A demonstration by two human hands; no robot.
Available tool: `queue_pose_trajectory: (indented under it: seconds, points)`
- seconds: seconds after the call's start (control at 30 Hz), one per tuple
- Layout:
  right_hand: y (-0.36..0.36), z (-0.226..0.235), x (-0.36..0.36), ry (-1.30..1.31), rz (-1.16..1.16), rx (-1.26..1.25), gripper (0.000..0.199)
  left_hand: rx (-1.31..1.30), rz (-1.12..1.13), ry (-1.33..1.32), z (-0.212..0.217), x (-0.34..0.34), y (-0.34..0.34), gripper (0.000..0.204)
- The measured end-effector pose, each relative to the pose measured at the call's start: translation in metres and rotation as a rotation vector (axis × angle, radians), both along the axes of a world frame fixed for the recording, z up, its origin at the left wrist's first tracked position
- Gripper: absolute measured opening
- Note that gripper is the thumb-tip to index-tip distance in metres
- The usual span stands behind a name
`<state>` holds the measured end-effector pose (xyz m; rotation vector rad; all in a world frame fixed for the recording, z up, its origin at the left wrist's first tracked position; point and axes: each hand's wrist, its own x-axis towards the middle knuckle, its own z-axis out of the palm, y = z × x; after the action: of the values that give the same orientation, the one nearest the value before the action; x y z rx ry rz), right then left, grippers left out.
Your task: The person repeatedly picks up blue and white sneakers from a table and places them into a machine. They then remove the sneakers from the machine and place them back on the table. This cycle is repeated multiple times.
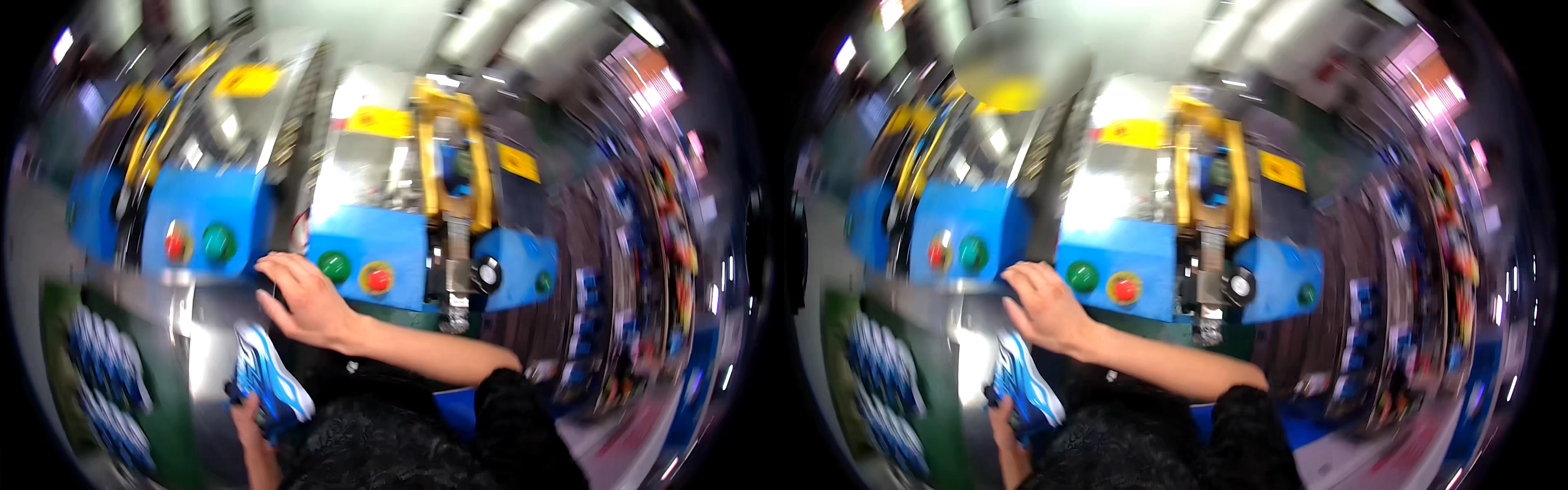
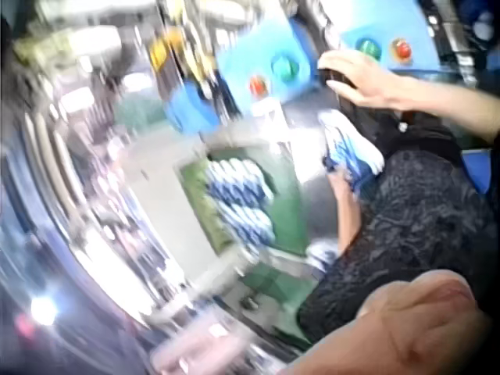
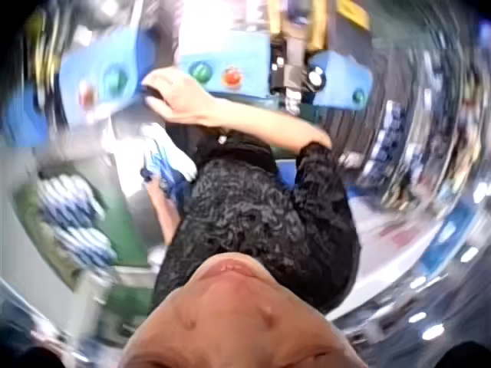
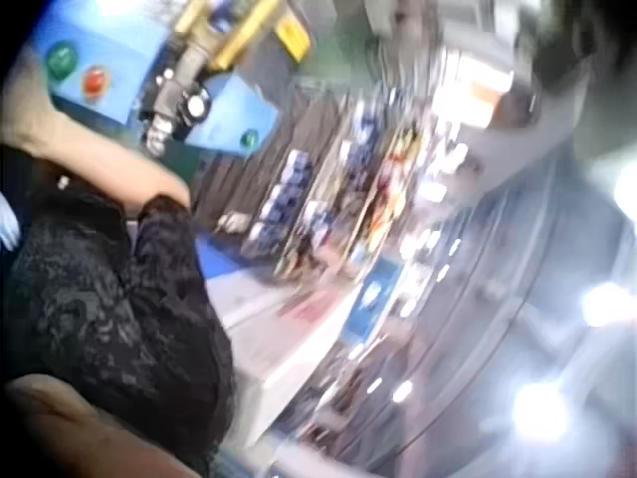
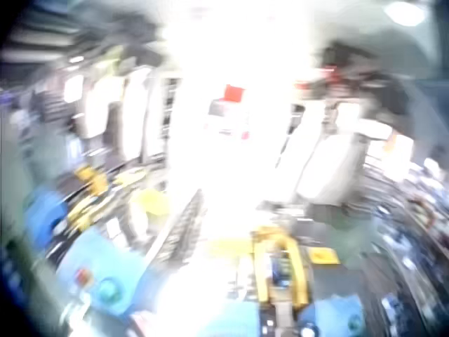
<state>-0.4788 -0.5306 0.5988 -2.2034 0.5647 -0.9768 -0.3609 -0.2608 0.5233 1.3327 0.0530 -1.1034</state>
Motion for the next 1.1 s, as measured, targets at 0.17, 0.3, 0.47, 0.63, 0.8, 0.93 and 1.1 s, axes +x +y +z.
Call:
queue_pose_trajectory:
  seconds: [0.17,0.3,0.47,0.63,0.8,0.93,1.1]
  points:
    - [0.133,0.112,0.064,-0.521,0.744,0.341,0.026,0.215,0.243,-0.189,0.050,0.006,0.040,0.063]
    - [0.204,0.185,0.087,-0.516,1.230,0.121,0.024,0.541,0.394,-0.838,-0.017,0.050,0.102,0.067]
    - [0.264,0.200,0.171,-0.475,1.532,0.041,0.022,0.472,0.345,-0.675,-0.118,0.113,0.141,0.100]
    - [0.305,0.189,0.244,-0.686,1.115,0.243,0.044,0.160,0.039,-0.583,-0.089,0.175,0.184,0.101]
    - [0.334,0.061,0.423,0.378,1.131,0.107,0.054,0.920,0.380,-1.079,-0.144,0.299,0.369,0.051]
    - [0.338,-0.009,0.546,0.695,1.315,-0.608,0.091,1.195,0.455,-1.268,-0.226,0.365,0.468,0.054]
    - [0.332,-0.165,0.631,0.828,1.347,-0.869,0.051,1.151,0.443,-1.264,-0.224,0.409,0.474,0.045]
